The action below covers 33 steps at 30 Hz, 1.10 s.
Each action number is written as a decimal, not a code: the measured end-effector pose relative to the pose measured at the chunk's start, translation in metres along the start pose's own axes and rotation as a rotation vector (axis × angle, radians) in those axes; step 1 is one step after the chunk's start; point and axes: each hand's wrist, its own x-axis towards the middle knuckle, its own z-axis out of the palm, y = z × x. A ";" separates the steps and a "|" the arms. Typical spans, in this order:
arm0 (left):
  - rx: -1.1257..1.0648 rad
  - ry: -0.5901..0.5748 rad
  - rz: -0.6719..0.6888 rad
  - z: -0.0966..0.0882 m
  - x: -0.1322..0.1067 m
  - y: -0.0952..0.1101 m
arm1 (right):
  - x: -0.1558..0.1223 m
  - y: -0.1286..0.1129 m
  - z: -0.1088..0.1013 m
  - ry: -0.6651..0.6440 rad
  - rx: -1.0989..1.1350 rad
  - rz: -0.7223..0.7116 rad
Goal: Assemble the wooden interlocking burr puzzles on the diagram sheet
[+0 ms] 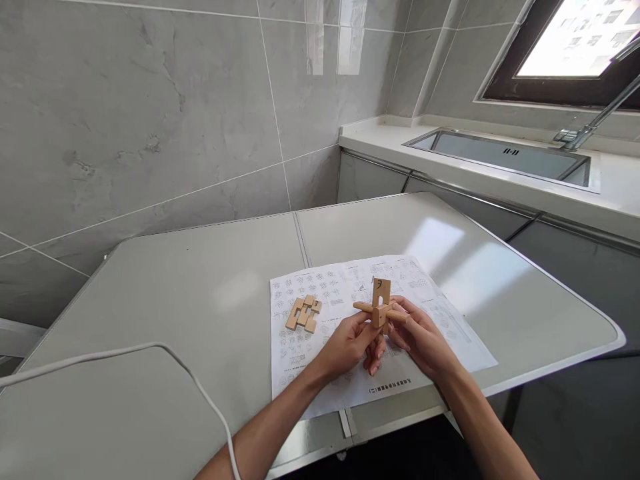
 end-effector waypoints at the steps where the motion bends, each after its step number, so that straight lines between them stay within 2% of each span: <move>1: -0.008 -0.015 0.000 0.000 0.000 0.001 | 0.000 0.001 0.000 0.006 -0.003 0.006; 5: 0.002 -0.104 0.006 0.001 -0.001 0.000 | 0.001 0.003 -0.002 0.039 -0.054 0.030; 9: 0.144 -0.149 -0.032 0.004 -0.003 -0.002 | 0.000 0.004 -0.004 0.010 -0.075 0.050; 21: 0.406 -0.153 -0.013 0.006 -0.002 -0.006 | -0.003 -0.005 0.001 0.016 -0.039 0.056; 29: 0.377 -0.112 -0.014 0.010 -0.004 -0.001 | -0.003 -0.006 0.000 0.058 0.055 0.035; 33: 0.376 -0.107 -0.005 0.012 -0.006 -0.002 | 0.001 -0.003 -0.005 0.131 0.153 -0.047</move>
